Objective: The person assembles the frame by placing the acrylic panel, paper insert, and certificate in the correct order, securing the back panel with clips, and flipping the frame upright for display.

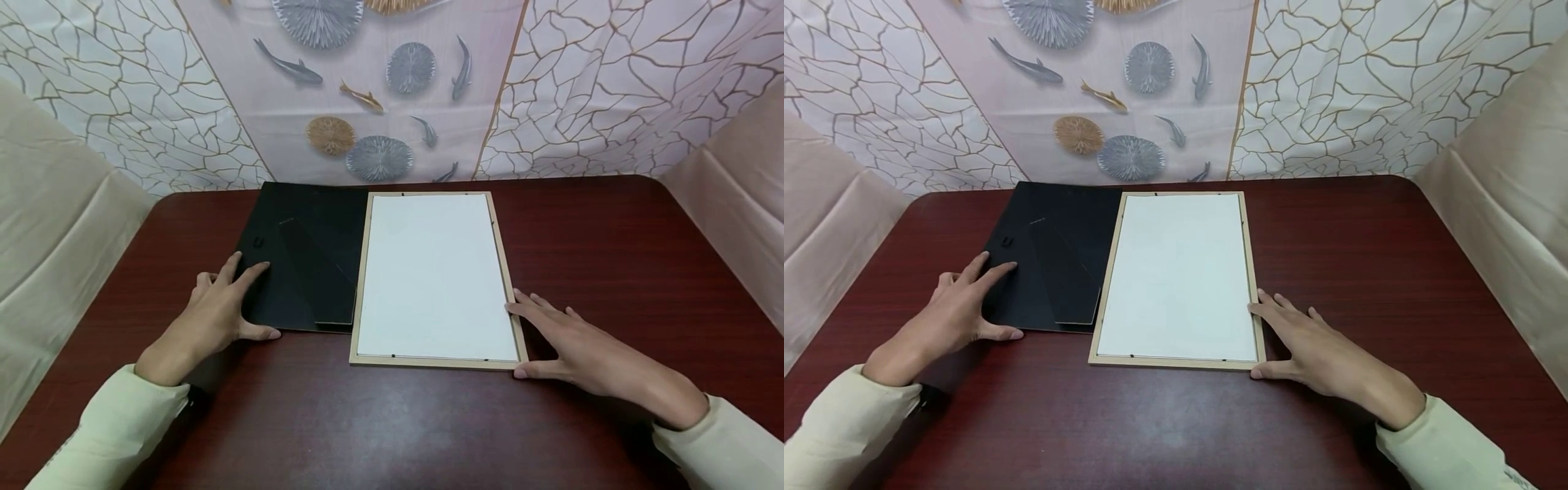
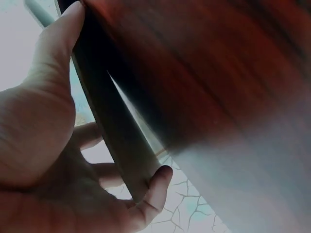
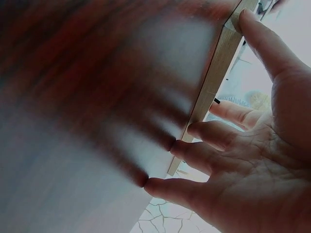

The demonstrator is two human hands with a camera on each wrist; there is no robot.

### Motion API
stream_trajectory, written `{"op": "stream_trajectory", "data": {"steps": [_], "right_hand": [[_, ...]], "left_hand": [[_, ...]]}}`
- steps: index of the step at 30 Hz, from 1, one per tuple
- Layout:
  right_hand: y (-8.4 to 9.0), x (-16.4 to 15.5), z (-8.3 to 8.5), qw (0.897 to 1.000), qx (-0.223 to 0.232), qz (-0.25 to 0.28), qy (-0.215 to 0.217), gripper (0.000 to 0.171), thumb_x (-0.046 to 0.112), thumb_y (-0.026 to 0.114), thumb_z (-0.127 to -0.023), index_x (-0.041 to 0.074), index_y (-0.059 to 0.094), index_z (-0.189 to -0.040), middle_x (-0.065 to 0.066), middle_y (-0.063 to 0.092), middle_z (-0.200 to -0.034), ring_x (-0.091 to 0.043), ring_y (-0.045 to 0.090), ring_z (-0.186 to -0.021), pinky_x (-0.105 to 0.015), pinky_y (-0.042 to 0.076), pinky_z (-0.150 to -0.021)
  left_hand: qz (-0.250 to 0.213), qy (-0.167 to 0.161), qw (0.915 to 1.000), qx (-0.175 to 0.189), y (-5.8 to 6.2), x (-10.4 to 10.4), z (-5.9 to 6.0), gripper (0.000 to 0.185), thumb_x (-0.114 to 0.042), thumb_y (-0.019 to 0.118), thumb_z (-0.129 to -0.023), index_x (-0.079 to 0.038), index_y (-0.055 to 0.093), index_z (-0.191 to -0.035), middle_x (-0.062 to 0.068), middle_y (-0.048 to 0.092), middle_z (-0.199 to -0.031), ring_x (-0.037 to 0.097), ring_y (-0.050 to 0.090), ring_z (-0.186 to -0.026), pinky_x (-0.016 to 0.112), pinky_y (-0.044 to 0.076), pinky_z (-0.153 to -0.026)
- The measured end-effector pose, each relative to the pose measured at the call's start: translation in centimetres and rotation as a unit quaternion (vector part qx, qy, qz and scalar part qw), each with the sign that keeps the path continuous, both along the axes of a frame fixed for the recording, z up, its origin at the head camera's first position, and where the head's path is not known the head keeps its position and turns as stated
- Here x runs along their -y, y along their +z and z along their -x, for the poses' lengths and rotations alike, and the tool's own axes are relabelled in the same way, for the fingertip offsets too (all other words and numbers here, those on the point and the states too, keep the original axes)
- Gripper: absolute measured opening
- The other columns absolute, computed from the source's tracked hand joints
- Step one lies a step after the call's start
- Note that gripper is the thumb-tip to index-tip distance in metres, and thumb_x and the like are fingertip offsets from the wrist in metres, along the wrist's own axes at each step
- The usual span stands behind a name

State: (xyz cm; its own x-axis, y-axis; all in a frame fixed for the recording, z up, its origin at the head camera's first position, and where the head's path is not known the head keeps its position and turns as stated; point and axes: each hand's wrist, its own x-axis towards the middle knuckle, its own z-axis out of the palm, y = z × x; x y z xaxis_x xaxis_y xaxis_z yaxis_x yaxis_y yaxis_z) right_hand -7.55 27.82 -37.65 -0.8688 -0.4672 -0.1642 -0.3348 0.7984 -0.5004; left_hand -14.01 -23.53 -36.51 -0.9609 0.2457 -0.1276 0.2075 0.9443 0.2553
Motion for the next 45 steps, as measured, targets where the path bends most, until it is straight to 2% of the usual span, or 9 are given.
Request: {"op": "stream_trajectory", "data": {"steps": [4, 8, 14, 22, 32, 38, 45], "right_hand": [[0.0, 0.0, 0.0, 1.000, 0.001, 0.002, 0.000, 0.090, 0.055, 0.078, -0.088, 0.013, 0.040, -0.158, -0.021, 0.028, -0.171, -0.051, 0.026, -0.155, -0.078, 0.023, -0.115], [0.0, 0.0, 0.0, 1.000, 0.008, 0.004, -0.002, 0.091, 0.056, 0.078, -0.087, 0.013, 0.039, -0.158, -0.021, 0.026, -0.172, -0.051, 0.025, -0.156, -0.078, 0.022, -0.115], [0.1, 0.1, 0.1, 1.000, 0.013, 0.005, -0.007, 0.091, 0.057, 0.077, -0.087, 0.014, 0.040, -0.158, -0.019, 0.024, -0.173, -0.052, 0.023, -0.156, -0.079, 0.020, -0.115], [0.0, 0.2, 0.1, 1.000, 0.009, 0.004, -0.002, 0.091, 0.056, 0.078, -0.087, 0.015, 0.039, -0.158, -0.019, 0.025, -0.172, -0.052, 0.024, -0.156, -0.080, 0.021, -0.115], [0.0, 0.0, 0.2, 1.000, 0.017, 0.005, -0.009, 0.093, 0.058, 0.078, -0.086, 0.016, 0.038, -0.159, -0.018, 0.023, -0.173, -0.052, 0.023, -0.156, -0.080, 0.020, -0.115], [0.0, -0.1, 0.2, 1.000, 0.012, 0.005, -0.008, 0.092, 0.057, 0.078, -0.086, 0.016, 0.039, -0.158, -0.018, 0.024, -0.173, -0.052, 0.024, -0.156, -0.080, 0.021, -0.114], [0.1, 0.0, 0.2, 1.000, 0.013, 0.008, -0.004, 0.092, 0.058, 0.078, -0.086, 0.016, 0.039, -0.158, -0.019, 0.025, -0.173, -0.052, 0.024, -0.156, -0.080, 0.022, -0.114]], "left_hand": [[-0.014, 0.006, 0.9999, 0.006, 0.0, 0.2, 0.1, 0.119, -0.053, 0.094, -0.071, -0.012, 0.031, -0.164, 0.038, 0.007, -0.169, 0.058, 0.030, -0.121, 0.066, 0.038, -0.092], [-0.022, 0.009, 0.9997, 0.002, -0.1, 0.2, 0.0, 0.117, -0.051, 0.094, -0.073, -0.013, 0.031, -0.164, 0.035, 0.005, -0.170, 0.057, 0.027, -0.125, 0.068, 0.035, -0.094], [-0.022, 0.002, 0.9996, -0.020, 0.0, 0.3, -0.2, 0.116, -0.051, 0.094, -0.073, -0.013, 0.032, -0.164, 0.036, 0.007, -0.170, 0.059, 0.029, -0.123, 0.071, 0.029, -0.097], [-0.026, 0.011, 0.9990, -0.034, 0.1, 1.0, -0.7, 0.113, -0.047, 0.094, -0.073, -0.013, 0.033, -0.163, 0.036, 0.010, -0.169, 0.058, 0.030, -0.123, 0.072, 0.028, -0.097], [-0.033, 0.023, 0.9984, -0.038, 0.2, 2.0, -1.8, 0.113, -0.046, 0.094, -0.074, -0.013, 0.033, -0.162, 0.035, 0.012, -0.167, 0.063, 0.029, -0.123, 0.076, 0.024, -0.099], [-0.041, 0.014, 0.9973, -0.060, 0.7, 1.1, -2.7, 0.113, -0.046, 0.095, -0.072, -0.011, 0.034, -0.161, 0.037, 0.015, -0.166, 0.061, 0.032, -0.119, 0.076, 0.026, -0.096], [-0.041, 0.006, 0.9973, -0.060, 1.1, -1.2, -3.4, 0.113, -0.050, 0.094, -0.072, -0.013, 0.036, -0.161, 0.035, 0.016, -0.168, 0.056, 0.035, -0.118, 0.072, 0.029, -0.095]]}}
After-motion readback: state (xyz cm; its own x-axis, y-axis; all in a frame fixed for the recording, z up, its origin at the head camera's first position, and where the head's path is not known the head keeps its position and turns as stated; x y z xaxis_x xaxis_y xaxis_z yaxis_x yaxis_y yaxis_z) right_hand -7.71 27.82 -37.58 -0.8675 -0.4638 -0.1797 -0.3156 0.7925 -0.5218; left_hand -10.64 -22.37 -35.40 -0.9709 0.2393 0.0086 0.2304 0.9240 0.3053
